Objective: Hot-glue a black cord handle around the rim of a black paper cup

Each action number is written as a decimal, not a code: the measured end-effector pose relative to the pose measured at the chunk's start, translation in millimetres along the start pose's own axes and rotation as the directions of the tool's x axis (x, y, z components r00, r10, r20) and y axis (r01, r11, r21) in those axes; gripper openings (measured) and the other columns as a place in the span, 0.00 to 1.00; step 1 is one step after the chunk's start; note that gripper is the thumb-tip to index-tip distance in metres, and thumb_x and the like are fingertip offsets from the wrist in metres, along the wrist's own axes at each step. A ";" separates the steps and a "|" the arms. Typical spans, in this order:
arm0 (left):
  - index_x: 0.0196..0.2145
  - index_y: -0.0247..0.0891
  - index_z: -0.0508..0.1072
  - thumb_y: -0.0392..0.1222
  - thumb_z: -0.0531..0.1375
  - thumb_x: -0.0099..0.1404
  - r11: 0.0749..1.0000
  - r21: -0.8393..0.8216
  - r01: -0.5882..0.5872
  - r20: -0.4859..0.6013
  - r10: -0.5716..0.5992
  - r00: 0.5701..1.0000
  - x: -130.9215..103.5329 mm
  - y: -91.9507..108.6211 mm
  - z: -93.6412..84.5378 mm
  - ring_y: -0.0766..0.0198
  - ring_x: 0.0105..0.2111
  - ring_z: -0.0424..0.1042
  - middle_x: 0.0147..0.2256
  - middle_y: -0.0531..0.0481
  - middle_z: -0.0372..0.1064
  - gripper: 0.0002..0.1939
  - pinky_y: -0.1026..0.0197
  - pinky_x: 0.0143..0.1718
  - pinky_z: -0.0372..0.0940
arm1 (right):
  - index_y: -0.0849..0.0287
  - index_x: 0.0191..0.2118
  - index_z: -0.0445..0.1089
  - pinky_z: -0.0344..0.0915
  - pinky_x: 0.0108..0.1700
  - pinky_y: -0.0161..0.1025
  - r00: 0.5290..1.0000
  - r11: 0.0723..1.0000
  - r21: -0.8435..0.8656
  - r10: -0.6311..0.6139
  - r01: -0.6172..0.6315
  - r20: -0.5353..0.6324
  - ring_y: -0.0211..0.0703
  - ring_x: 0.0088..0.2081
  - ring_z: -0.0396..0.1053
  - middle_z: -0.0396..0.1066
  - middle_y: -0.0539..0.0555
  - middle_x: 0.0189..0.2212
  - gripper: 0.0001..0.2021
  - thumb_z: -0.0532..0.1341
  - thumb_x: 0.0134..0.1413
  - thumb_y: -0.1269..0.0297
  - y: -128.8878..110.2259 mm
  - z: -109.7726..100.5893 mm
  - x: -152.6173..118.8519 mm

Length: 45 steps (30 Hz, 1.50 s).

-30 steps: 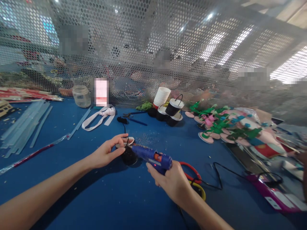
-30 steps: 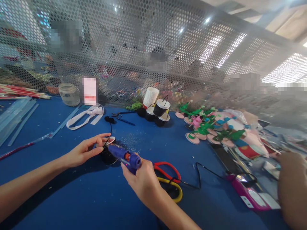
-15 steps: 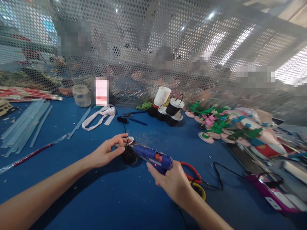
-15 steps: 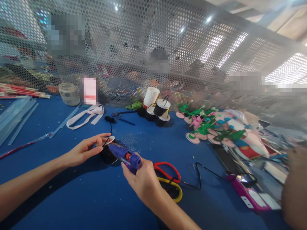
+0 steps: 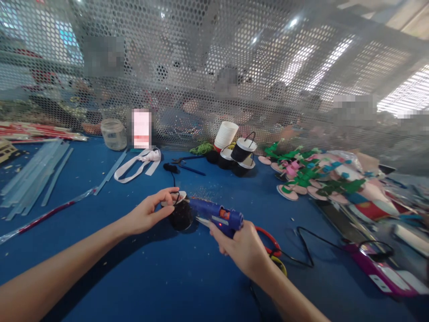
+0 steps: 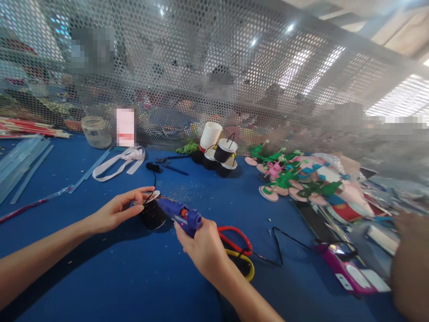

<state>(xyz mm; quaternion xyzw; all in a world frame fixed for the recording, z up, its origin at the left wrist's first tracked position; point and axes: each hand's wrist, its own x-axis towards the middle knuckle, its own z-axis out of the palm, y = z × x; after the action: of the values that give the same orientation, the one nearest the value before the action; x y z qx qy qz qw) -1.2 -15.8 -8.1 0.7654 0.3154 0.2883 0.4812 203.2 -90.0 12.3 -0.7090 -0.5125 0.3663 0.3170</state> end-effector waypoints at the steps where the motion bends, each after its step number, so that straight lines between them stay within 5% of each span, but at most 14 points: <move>1: 0.26 0.36 0.58 0.42 0.50 0.61 1.000 -0.003 0.002 -0.001 -0.002 1.000 0.0 -0.2 0.0 0.53 0.57 0.49 0.51 0.38 0.57 0.09 0.50 0.52 0.51 | 0.61 0.18 0.64 0.56 0.13 0.30 1.000 1.000 -0.007 0.010 -0.010 -0.007 0.34 0.10 0.58 0.57 0.45 0.06 0.12 0.59 0.37 0.57 -0.3 -0.6 1.4; 10: 0.27 0.37 0.58 0.41 0.50 0.61 0.998 0.053 -0.046 -0.015 0.047 0.999 -0.1 -0.5 -2.9 0.55 0.57 0.48 0.45 0.40 0.64 0.07 0.50 0.54 0.49 | 0.62 0.22 0.64 0.58 0.17 0.31 0.986 0.984 0.105 -0.153 0.145 0.069 0.33 0.12 0.58 0.59 0.45 0.08 0.12 0.56 0.45 0.57 7.8 -10.6 22.8; 15: 0.27 0.37 0.57 0.39 0.49 0.62 0.989 0.126 -0.074 0.017 0.072 0.997 0.7 3.9 -7.9 0.58 0.58 0.47 0.47 0.41 0.64 0.06 0.47 0.54 0.47 | 0.62 0.25 0.63 0.58 0.18 0.30 0.993 0.961 0.252 -0.104 0.117 -0.064 0.33 0.16 0.62 0.65 0.47 0.15 0.11 0.61 0.39 0.60 13.9 -21.4 44.3; 19: 0.28 0.38 0.58 0.37 0.49 0.60 0.971 0.226 -0.080 0.039 0.073 0.997 -0.6 14.4 -11.3 0.57 0.58 0.45 0.49 0.42 0.61 0.03 0.44 0.55 0.45 | 0.64 0.24 0.65 0.61 0.21 0.30 0.995 0.982 0.166 -0.084 0.093 -0.060 0.34 0.20 0.65 0.69 0.52 0.20 0.11 0.58 0.43 0.59 19.1 -25.5 63.4; 27: 0.27 0.37 0.62 0.34 0.51 0.58 0.877 0.435 -0.205 0.129 0.164 0.978 -6.6 33.5 -9.8 0.55 0.58 0.44 0.49 0.44 0.60 0.03 0.47 0.55 0.45 | 0.58 0.15 0.56 0.57 0.17 0.32 0.991 0.990 -0.130 -0.074 0.059 -0.115 0.36 0.11 0.60 0.58 0.47 0.06 0.16 0.55 0.49 0.59 29.4 -15.1 88.2; 30: 0.27 0.37 0.63 0.35 0.52 0.58 0.850 0.472 -0.235 0.155 0.182 0.971 -8.2 38.4 -8.9 0.55 0.58 0.43 0.49 0.44 0.60 0.03 0.47 0.56 0.44 | 0.59 0.15 0.59 0.61 0.25 0.37 0.974 0.963 -0.251 -0.146 0.100 -0.172 0.45 0.22 0.68 0.63 0.53 0.11 0.14 0.58 0.47 0.64 25.4 -14.8 84.5; 33: 0.27 0.37 0.64 0.36 0.52 0.58 0.845 0.474 -0.247 0.169 0.188 0.968 -9.0 41.9 -8.6 0.54 0.58 0.43 0.50 0.44 0.59 0.03 0.47 0.56 0.44 | 0.60 0.20 0.66 0.59 0.41 0.45 0.931 0.915 -0.341 -0.299 0.217 -0.208 0.51 0.41 0.65 0.70 0.61 0.28 0.07 0.59 0.46 0.68 8.9 -15.9 67.7; 35: 0.27 0.37 0.64 0.36 0.52 0.58 0.853 0.450 -0.264 0.199 0.193 0.961 -9.1 43.8 -8.3 0.55 0.58 0.45 0.49 0.44 0.61 0.03 0.47 0.56 0.44 | 0.58 0.29 0.69 0.55 0.48 0.43 0.877 0.849 -0.350 -0.463 0.396 -0.128 0.46 0.46 0.62 0.68 0.57 0.38 0.03 0.58 0.48 0.67 -6.3 -15.2 52.1; 37: 0.27 0.38 0.63 0.36 0.52 0.58 0.871 0.412 -0.267 0.232 0.183 0.955 -8.9 45.3 -7.8 0.56 0.57 0.46 0.45 0.45 0.64 0.03 0.48 0.56 0.44 | 0.58 0.36 0.69 0.55 0.50 0.42 0.660 0.631 -0.248 -0.749 0.735 0.050 0.42 0.48 0.60 0.65 0.57 0.43 0.08 0.53 0.53 0.67 -20.2 -12.6 38.2; 39: 0.27 0.38 0.63 0.37 0.52 0.59 0.894 0.373 -0.247 0.257 0.157 0.954 -8.5 46.3 -7.3 0.57 0.58 0.46 0.42 0.45 0.66 0.03 0.50 0.56 0.44 | 0.58 0.39 0.68 0.53 0.52 0.42 0.535 0.510 -0.166 -0.825 0.844 0.180 0.40 0.51 0.56 0.60 0.57 0.48 0.11 0.50 0.56 0.67 -30.0 -9.0 29.8; 41: 0.28 0.38 0.62 0.38 0.52 0.59 0.915 0.335 -0.226 0.287 0.129 0.949 -7.9 46.7 -7.1 0.58 0.57 0.46 0.39 0.46 0.66 0.03 0.53 0.56 0.46 | 0.59 0.39 0.69 0.50 0.54 0.43 0.522 0.499 -0.153 -0.804 0.853 0.286 0.41 0.55 0.51 0.56 0.58 0.52 0.12 0.49 0.57 0.66 -35.0 -5.7 27.9; 45: 0.28 0.37 0.61 0.39 0.52 0.60 0.959 0.218 -0.182 0.357 0.095 0.929 -6.8 46.0 -8.3 0.59 0.55 0.52 0.44 0.47 0.64 0.04 0.56 0.53 0.50 | 0.60 0.33 0.68 0.48 0.55 0.45 0.567 0.563 -0.157 -0.694 0.812 0.445 0.43 0.56 0.48 0.53 0.58 0.54 0.10 0.51 0.56 0.66 -36.1 -3.5 32.6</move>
<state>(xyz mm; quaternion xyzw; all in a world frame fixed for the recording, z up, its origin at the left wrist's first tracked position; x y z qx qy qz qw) -2.3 -31.9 36.3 0.8782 0.2052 0.1424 0.4078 195.0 -49.1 37.6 -0.3864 -0.8697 0.2105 0.2236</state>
